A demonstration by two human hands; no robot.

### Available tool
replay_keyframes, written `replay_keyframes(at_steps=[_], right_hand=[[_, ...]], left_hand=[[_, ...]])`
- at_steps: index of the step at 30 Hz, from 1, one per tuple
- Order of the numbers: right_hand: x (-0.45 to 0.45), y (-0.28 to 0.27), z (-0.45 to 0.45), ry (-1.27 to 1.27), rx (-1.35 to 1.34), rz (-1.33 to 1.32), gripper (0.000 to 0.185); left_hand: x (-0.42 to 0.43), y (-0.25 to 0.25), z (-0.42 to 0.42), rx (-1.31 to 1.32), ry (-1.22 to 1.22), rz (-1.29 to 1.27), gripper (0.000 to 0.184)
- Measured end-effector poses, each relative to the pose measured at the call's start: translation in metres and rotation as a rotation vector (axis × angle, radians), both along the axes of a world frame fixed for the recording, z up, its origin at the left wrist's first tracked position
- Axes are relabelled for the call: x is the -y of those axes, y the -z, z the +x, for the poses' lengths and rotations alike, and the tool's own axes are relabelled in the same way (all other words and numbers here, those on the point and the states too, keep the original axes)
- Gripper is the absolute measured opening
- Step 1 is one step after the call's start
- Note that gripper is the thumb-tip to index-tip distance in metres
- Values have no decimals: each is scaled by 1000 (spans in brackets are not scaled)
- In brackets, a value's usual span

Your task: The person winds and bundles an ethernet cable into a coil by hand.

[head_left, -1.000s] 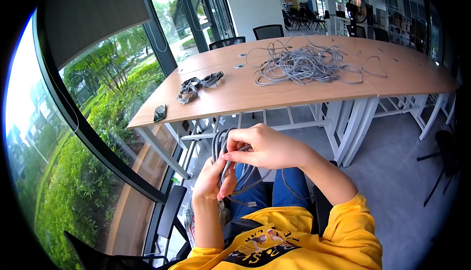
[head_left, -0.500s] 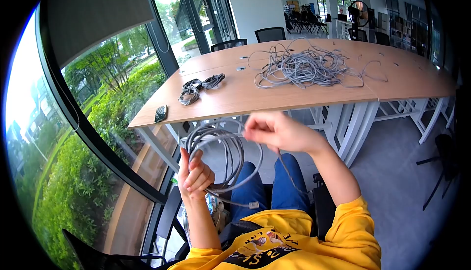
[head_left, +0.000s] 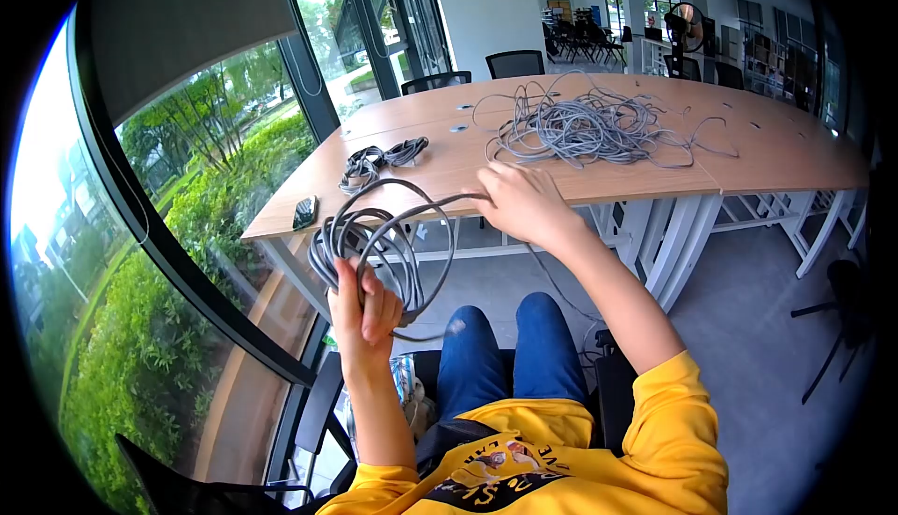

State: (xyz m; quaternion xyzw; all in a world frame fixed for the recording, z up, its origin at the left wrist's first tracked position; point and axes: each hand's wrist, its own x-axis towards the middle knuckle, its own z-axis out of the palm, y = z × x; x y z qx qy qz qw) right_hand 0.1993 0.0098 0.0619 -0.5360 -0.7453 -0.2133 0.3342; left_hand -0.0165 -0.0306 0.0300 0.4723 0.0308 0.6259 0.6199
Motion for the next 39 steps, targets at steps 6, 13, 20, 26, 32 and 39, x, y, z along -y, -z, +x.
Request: replay_keyframes(at_steps=[6, 13, 20, 26, 32, 39], right_hand=[[-13, 5, 48, 380, -151, -68, 50], [-6, 15, 55, 16, -392, -309, 28], [56, 23, 8, -573, -604, -245, 10], [101, -22, 15, -686, -873, -807, 27], [89, 0, -6, -556, -617, -321, 35], [60, 33, -30, -328, -224, 410, 43]], left_hand=[[2, 10, 7, -58, 46, 30, 40], [1, 17, 7, 247, 607, -104, 43], [-1, 28, 7, 408, 873, -152, 45], [-2, 31, 4, 200, 847, -83, 44], [7, 32, 13, 200, 831, -158, 51], [12, 41, 28, 219, 1159, 118, 50]])
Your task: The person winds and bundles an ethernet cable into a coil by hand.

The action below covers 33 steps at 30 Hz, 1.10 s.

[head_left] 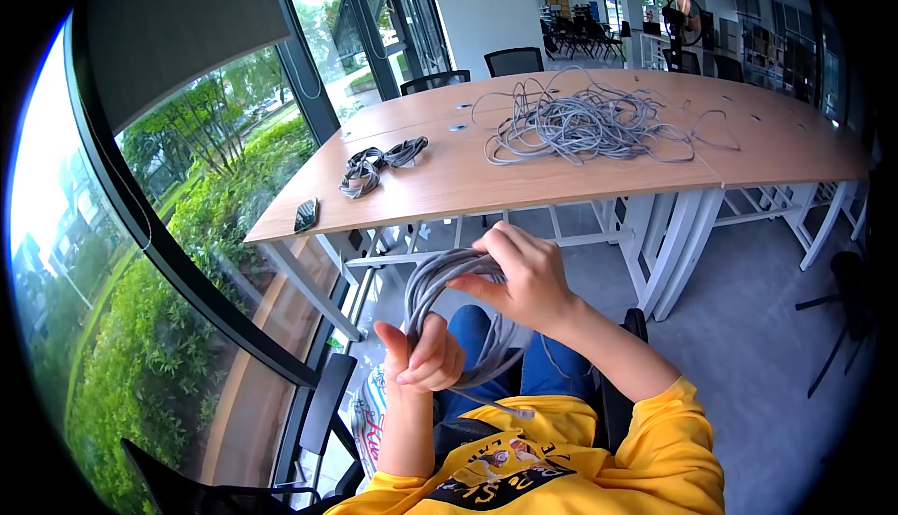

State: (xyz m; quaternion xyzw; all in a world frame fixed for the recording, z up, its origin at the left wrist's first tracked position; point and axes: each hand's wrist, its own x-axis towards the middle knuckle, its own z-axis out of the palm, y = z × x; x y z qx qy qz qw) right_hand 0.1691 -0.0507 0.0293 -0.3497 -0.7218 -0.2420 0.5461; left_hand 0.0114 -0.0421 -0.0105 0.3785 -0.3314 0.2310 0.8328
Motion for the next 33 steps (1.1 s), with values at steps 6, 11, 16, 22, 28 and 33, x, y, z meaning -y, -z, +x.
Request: replay_keyframes(at_steps=[6, 11, 16, 22, 28, 33], right_hand=[[6, -6, 1, -30, -4, -32, 47], [-1, -5, -11, -287, -214, 74, 45], [16, -11, -1, -529, -194, -675, 26], [10, -10, -2, -569, -268, -594, 33], [7, -7, -3, -569, -255, -489, 34], [10, -11, 0, -556, -258, -562, 32]], left_hand=[[1, 2, 0, 55, 88, 20, 47], [1, 2, 0, 69, 146, 41, 46], [-1, -3, -5, -25, -15, -52, 46], [-2, -7, -9, -158, -172, -240, 50], [2, -15, -10, -205, -211, -270, 47], [3, -18, -10, -234, -207, -311, 44]])
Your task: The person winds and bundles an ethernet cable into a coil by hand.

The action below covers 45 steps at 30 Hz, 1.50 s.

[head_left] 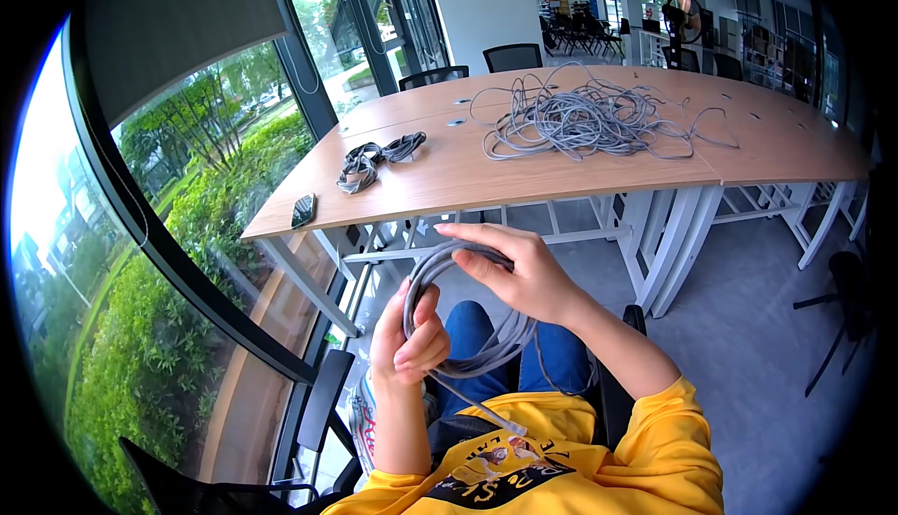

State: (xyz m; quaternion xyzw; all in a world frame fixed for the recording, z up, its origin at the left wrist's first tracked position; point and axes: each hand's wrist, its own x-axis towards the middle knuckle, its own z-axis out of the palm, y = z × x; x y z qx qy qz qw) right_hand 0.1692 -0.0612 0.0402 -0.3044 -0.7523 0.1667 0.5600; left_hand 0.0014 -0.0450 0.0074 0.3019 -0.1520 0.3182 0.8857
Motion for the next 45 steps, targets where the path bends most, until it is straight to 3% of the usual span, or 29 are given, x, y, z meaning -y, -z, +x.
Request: replay_keyframes(at_steps=[8, 10, 11, 13, 14, 19, 24, 30, 39, 45], right_hand=[[0, 1, -1, 19, -73, -34, 30], [6, -5, -1, 3, -107, -345, 43], [5, -5, 1, 3, -107, -344, 43], [3, -3, 5, -133, -154, -611, 54], [2, -1, 4, -86, -96, -550, 61], [2, -3, 8, -121, -162, -616, 55], [4, -6, 6, -162, -251, -620, 49], [8, -7, 7, -98, -116, -653, 50], [8, 10, -9, 89, -157, -313, 54], [18, 6, -23, 51, -202, -296, 51]], left_hand=[[-4, 7, 2, 60, -5, 7, 46], [-6, 7, 0, 43, -16, 9, 45], [-8, 6, -2, -26, -35, 26, 44], [-8, 6, -3, -94, -54, 42, 43], [-8, 5, -2, -161, -111, 54, 43], [-6, 1, -1, -303, -215, 130, 42], [-3, 3, -2, -271, -217, 168, 40], [1, 8, 0, -266, -269, 215, 41], [4, 6, 13, -328, -410, 173, 45], [3, 9, 20, -363, -463, 123, 45]])
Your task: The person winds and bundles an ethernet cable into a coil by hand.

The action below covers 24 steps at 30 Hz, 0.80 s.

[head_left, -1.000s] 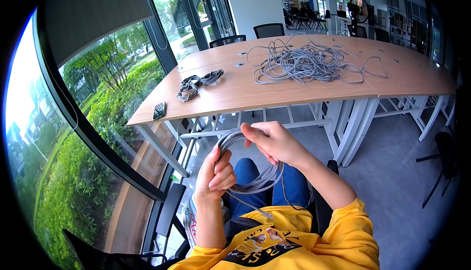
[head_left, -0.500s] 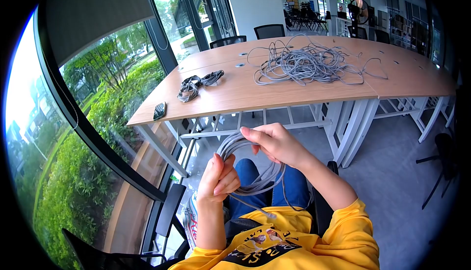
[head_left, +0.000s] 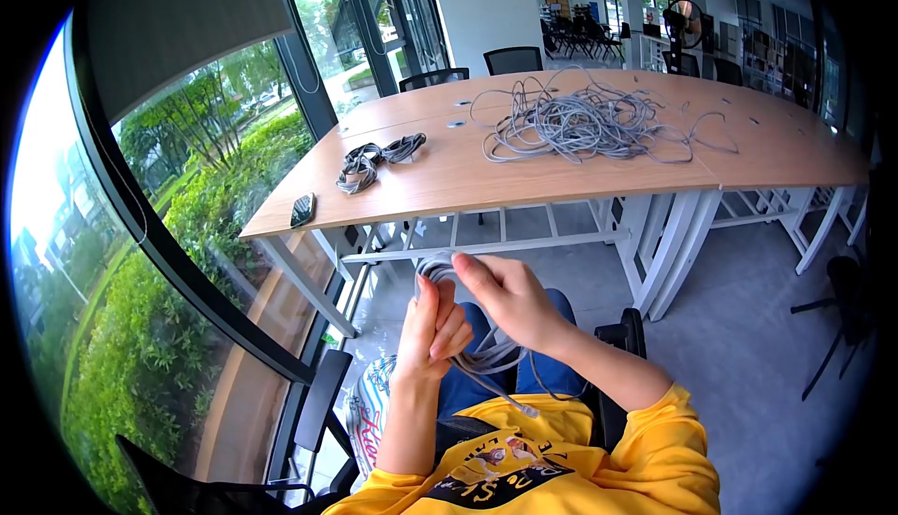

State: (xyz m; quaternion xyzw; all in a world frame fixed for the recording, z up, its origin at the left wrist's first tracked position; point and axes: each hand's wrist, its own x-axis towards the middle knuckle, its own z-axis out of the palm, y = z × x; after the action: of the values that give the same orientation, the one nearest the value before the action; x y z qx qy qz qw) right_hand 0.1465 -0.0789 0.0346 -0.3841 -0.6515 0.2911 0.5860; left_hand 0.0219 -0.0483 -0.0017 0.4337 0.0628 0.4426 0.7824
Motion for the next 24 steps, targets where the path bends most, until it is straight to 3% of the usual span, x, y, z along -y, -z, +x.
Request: replay_keyframes(at_steps=[10, 12, 14, 18, 24], right_hand=[[-3, -8, 26, -70, 36, -144, 54], [-4, -12, 33, -97, 48, -156, 54], [-6, -14, 37, -171, 44, -174, 52], [-4, -19, 42, -127, 47, -179, 51], [-2, -17, 47, -111, 67, -192, 49]], left_hand=[[-2, 2, -9, 103, 311, 13, 41], [4, 0, -9, 126, 274, -8, 39], [8, -6, -9, -30, 185, 185, 36], [4, -5, -13, -3, 337, 134, 36], [3, -3, -11, 11, 373, 180, 35]])
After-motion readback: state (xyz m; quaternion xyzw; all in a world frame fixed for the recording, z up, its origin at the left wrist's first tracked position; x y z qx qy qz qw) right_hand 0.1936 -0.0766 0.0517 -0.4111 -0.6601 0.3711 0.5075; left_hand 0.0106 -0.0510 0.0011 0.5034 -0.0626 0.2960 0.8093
